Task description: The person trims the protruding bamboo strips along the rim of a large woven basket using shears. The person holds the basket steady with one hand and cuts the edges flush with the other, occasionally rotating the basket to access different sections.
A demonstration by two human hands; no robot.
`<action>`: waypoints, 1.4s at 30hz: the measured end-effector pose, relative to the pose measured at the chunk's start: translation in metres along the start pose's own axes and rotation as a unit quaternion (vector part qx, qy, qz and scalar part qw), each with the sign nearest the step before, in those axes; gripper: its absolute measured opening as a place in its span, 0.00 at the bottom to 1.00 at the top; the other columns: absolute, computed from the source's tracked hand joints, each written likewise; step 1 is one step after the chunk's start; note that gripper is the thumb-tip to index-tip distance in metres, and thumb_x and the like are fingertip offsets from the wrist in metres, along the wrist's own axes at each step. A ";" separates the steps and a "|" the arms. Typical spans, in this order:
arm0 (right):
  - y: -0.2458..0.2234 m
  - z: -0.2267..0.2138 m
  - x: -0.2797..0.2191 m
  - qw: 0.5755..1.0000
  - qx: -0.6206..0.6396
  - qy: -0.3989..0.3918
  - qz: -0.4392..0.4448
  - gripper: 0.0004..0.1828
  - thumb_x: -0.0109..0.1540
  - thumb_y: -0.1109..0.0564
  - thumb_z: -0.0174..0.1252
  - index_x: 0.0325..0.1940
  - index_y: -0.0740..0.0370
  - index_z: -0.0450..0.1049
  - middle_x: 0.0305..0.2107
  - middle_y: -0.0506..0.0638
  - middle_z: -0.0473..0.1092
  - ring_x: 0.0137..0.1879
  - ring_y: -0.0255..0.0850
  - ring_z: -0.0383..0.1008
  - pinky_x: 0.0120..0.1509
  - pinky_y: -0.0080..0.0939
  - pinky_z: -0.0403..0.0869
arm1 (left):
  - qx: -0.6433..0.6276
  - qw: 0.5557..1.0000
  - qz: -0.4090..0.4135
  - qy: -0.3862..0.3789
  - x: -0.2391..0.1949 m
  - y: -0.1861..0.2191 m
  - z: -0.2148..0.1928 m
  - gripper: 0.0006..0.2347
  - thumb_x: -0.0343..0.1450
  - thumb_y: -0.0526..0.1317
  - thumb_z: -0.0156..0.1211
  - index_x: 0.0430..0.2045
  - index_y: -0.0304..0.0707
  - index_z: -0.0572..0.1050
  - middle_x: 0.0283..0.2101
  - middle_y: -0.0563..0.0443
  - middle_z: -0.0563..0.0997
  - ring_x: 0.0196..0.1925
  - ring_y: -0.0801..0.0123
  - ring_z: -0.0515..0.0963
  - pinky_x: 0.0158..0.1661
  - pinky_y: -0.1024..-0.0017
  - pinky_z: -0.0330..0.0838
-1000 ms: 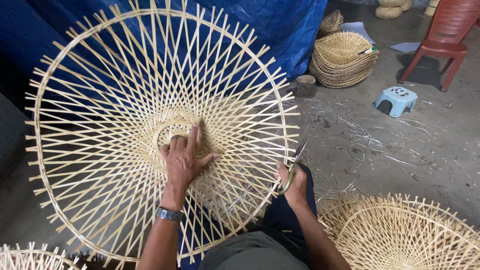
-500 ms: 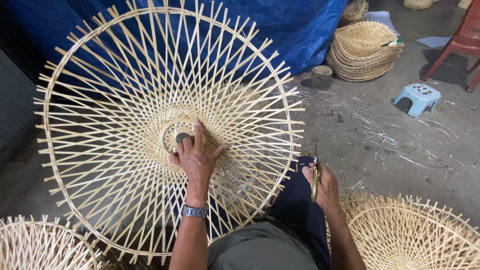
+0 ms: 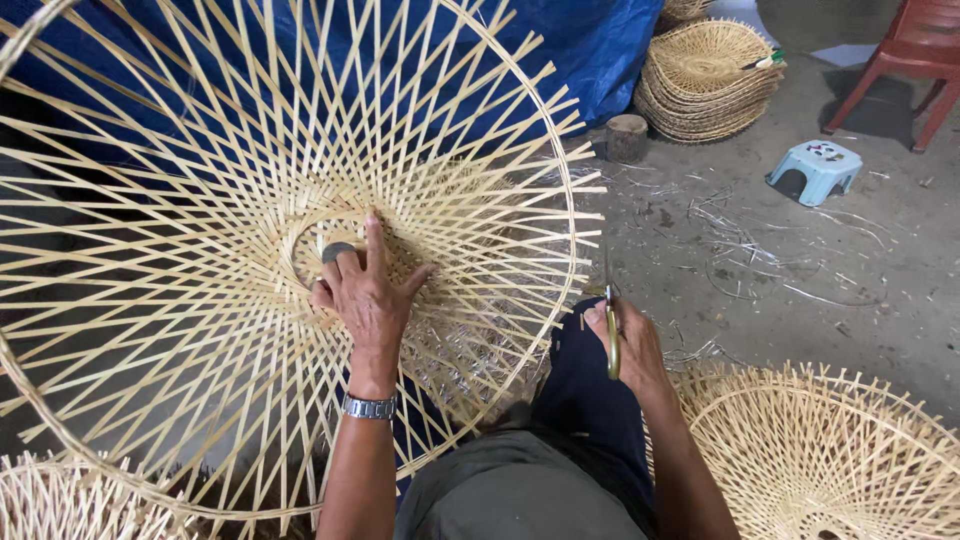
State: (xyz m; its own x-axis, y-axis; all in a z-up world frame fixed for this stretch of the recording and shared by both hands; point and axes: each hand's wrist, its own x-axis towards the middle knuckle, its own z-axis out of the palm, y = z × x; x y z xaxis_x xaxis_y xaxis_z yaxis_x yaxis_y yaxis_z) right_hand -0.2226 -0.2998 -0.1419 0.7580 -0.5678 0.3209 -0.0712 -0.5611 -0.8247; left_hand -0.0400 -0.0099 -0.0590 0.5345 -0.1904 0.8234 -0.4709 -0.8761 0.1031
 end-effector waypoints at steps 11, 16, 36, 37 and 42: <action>-0.013 0.011 0.029 0.997 -0.052 0.038 -0.046 0.30 0.62 0.32 0.54 0.38 0.65 0.74 0.24 0.55 0.71 0.32 0.48 0.75 0.39 0.51 0.73 | 0.007 1.000 -0.002 0.003 0.020 0.005 -0.012 0.45 0.57 0.65 0.74 0.68 0.47 0.67 0.34 0.45 0.73 0.41 0.53 0.68 0.43 0.52 0.51; -0.027 0.009 0.040 0.997 -0.070 0.038 -0.007 0.31 0.60 0.30 0.55 0.37 0.63 0.75 0.24 0.56 0.71 0.33 0.49 0.74 0.40 0.52 0.72 | -0.001 1.000 -0.006 0.001 0.018 0.007 -0.014 0.44 0.56 0.65 0.74 0.66 0.47 0.68 0.35 0.45 0.73 0.41 0.53 0.67 0.42 0.52 0.51; -0.041 -0.001 0.036 0.997 0.063 0.039 0.008 0.24 0.60 0.39 0.62 0.25 0.63 0.76 0.09 0.46 0.66 0.17 0.37 0.68 0.21 0.43 0.68 | -0.013 1.000 -0.002 0.017 0.020 0.004 -0.016 0.46 0.56 0.64 0.74 0.70 0.48 0.66 0.34 0.48 0.70 0.41 0.56 0.66 0.42 0.55 0.50; -0.040 0.001 0.036 0.996 0.074 0.037 0.016 0.25 0.60 0.38 0.61 0.25 0.63 0.76 0.10 0.47 0.67 0.18 0.38 0.69 0.22 0.44 0.68 | -0.012 1.000 -0.003 0.016 0.021 0.003 -0.016 0.46 0.56 0.64 0.74 0.70 0.48 0.66 0.34 0.48 0.70 0.40 0.56 0.66 0.42 0.55 0.50; -0.031 -0.005 0.034 0.998 0.034 0.033 -0.042 0.32 0.62 0.30 0.53 0.34 0.64 0.74 0.18 0.49 0.72 0.26 0.39 0.78 0.32 0.41 0.75 | -0.015 0.999 0.024 0.046 0.029 -0.003 -0.019 0.45 0.55 0.65 0.75 0.68 0.49 0.66 0.35 0.48 0.70 0.41 0.56 0.66 0.43 0.55 0.50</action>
State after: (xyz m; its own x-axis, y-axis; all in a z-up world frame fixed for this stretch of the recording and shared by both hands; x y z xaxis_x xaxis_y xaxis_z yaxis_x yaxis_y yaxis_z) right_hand -0.1979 -0.3054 -0.1030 0.7150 -0.5605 0.4178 0.0366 -0.5667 -0.8231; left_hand -0.0362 -0.0040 -0.0246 0.4446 -0.1894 0.8755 -0.5161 -0.8530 0.0776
